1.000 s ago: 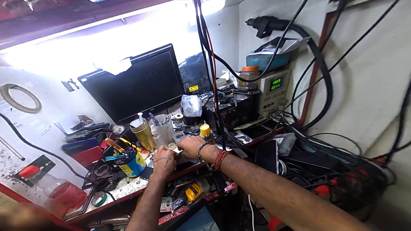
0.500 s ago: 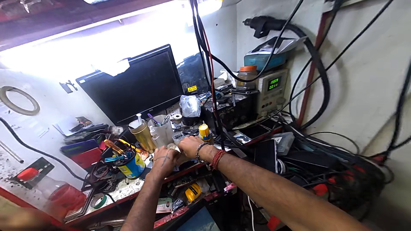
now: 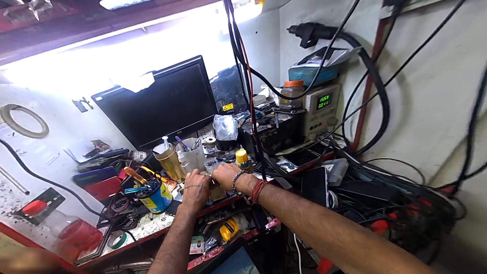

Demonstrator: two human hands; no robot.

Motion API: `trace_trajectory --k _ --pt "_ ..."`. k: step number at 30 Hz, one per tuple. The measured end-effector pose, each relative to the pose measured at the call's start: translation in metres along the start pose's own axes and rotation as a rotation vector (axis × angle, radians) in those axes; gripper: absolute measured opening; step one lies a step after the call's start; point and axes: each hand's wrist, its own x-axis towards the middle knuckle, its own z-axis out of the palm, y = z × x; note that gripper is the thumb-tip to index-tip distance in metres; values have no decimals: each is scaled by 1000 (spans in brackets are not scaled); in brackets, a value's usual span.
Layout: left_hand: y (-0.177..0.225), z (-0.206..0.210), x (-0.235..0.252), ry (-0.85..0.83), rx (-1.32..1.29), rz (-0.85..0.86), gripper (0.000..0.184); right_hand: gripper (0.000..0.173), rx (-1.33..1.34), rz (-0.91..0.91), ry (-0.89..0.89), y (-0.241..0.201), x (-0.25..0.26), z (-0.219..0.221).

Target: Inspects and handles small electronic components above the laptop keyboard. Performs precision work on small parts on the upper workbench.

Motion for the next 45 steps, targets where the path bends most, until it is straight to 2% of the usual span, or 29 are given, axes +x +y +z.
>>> trace_trajectory --k 3,9,13,17,21,26,34,45 --pt "-2 -1 -1 16 -90 -22 14 27 17 -1 32 5 6 4" --pt "-3 -4 -3 -89 -169 -91 23 18 14 -21 36 5 4 -2" --pt "-4 -2 -1 -114 -150 -122 16 17 -17 -24 2 2 1 -7" --pt "-7 0 -2 -79 -115 -109 15 27 -2 -15 -25 3 7 -4" --pt "-7 0 -3 -73 -126 -114 18 22 14 4 -7 4 9 0" --pt "-5 -1 0 -160 -192 -134 18 22 78 -8 14 4 10 5" --pt "-4 0 0 -108 -192 -169 13 21 102 -8 5 6 11 7" --pt "-7 0 0 -207 -213 -165 16 20 132 36 11 9 10 10"
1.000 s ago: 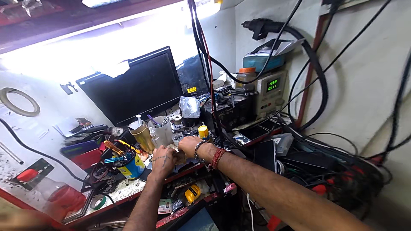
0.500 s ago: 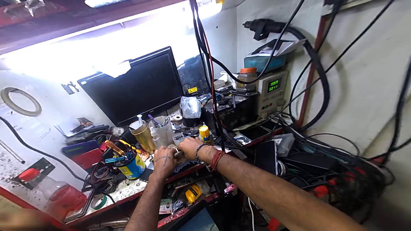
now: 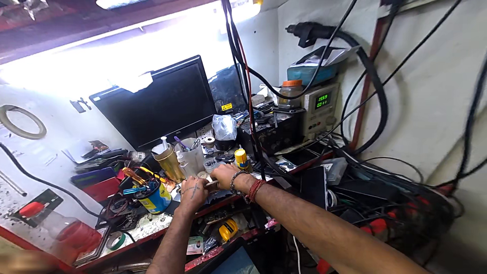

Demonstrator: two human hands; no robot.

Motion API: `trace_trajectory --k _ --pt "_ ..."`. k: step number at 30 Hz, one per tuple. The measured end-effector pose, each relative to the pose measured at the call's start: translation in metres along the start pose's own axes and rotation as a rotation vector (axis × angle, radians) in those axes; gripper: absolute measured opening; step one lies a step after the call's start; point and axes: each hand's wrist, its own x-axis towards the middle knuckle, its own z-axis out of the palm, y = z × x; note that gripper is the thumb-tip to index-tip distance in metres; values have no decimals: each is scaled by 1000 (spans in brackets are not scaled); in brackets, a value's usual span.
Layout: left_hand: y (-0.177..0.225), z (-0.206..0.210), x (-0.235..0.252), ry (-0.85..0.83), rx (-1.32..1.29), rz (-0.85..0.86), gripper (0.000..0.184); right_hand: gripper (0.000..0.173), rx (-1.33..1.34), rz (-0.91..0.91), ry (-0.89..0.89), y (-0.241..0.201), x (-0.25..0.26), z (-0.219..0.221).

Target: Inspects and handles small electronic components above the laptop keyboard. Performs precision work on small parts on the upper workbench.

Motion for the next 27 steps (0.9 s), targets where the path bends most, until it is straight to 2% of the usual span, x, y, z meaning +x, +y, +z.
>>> trace_trajectory --k 8,13,18,27 --pt "3 1 -1 45 38 12 14 19 46 25 -38 -3 1 3" --pt "-1 -1 -1 46 -5 26 28 22 13 41 -37 -3 -2 1" --pt "-10 -1 0 73 -35 30 37 17 -13 37 -14 -2 -2 5" --pt "-3 -2 -1 28 9 63 21 17 -58 54 -3 -10 -2 1"
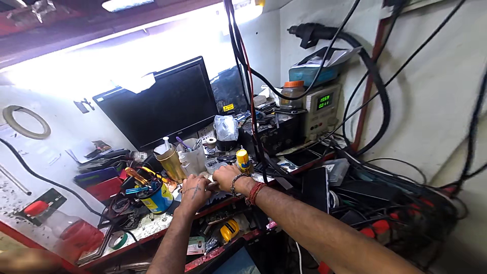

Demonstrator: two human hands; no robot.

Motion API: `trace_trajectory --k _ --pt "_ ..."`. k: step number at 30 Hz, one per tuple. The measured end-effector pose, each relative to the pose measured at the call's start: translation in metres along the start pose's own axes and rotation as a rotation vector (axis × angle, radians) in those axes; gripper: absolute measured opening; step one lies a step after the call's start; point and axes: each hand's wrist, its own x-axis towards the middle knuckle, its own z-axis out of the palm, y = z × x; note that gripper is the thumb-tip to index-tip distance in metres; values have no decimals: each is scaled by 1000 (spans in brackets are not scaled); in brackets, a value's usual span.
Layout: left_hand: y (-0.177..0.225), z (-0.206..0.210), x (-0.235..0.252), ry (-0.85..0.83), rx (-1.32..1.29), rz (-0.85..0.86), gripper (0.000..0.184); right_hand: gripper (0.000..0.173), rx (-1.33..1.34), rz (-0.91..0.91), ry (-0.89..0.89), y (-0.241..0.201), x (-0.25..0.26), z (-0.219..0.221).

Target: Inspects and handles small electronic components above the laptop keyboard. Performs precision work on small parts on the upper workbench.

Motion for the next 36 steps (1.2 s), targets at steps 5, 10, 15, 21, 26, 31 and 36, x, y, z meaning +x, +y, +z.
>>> trace_trajectory --k 5,10,15,21,26,31,36 --pt "3 -1 0 10 62 5 17 17 27 -25 15 2 0 2" --pt "4 1 0 89 128 -1 12 23 29 -33 -14 -3 -1 0" --pt "2 6 -1 78 213 0 18 32 5 -64 1 -4 -1 -3" --pt "-3 6 -1 46 89 7 17 22 -18 -81 27 -2 0 -4" --pt "-2 2 0 51 54 12 19 22 12 -72 40 -2 1 -3" --pt "0 6 -2 130 80 36 12 20 26 -109 64 2 3 0" --pt "2 6 -1 106 148 22 13 14 12 -116 21 1 0 -3"
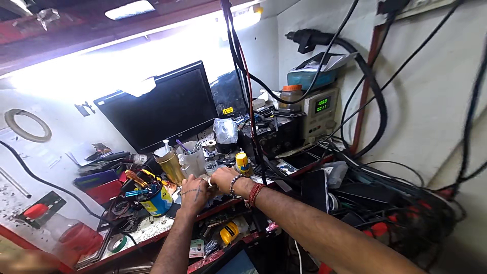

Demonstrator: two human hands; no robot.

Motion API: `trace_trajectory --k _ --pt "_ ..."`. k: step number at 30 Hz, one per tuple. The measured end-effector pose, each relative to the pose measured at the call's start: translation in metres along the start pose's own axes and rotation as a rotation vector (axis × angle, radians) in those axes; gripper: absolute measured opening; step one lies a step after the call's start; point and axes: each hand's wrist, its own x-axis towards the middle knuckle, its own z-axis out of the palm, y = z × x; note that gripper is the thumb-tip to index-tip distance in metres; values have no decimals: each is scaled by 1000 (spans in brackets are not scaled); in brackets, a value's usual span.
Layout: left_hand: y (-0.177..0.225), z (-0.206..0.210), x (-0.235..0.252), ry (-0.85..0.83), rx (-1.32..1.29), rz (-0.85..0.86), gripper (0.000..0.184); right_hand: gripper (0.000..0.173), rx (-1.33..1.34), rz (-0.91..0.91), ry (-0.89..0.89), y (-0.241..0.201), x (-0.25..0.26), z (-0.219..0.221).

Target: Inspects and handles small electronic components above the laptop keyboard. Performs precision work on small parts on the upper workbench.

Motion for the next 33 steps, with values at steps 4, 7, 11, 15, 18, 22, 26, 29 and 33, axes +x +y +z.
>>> trace_trajectory --k 4,7,11,15,18,22,26,29,33 --pt "0 -3 1 -80 -13 -44 15 20 -11 0 -26 2 1 0" --pt "-3 -1 2 -98 -12 -51 18 24 -10 -12 -5 0 0 -3" --pt "-4 -1 2 -76 -69 -52 21 22 13 15 16 -5 -1 -5" --pt "-8 -2 1 -33 -154 -73 20 24 50 21 52 0 4 0" --pt "-8 -3 0 -15 -142 -88 16 26 46 8 43 1 6 2" --pt "-6 -9 -4 8 -118 -111 13 26 35 -7 36 -1 3 2" --pt "-11 -6 -7 -20 -128 -75 19 22 23 -10 37 -4 5 4" --pt "-13 -4 -9 -27 -151 -79 20 18 25 11 11 -9 4 2" --pt "-16 -2 -7 -41 -137 -94 17 24 -10 -3 -3 -11 6 3"
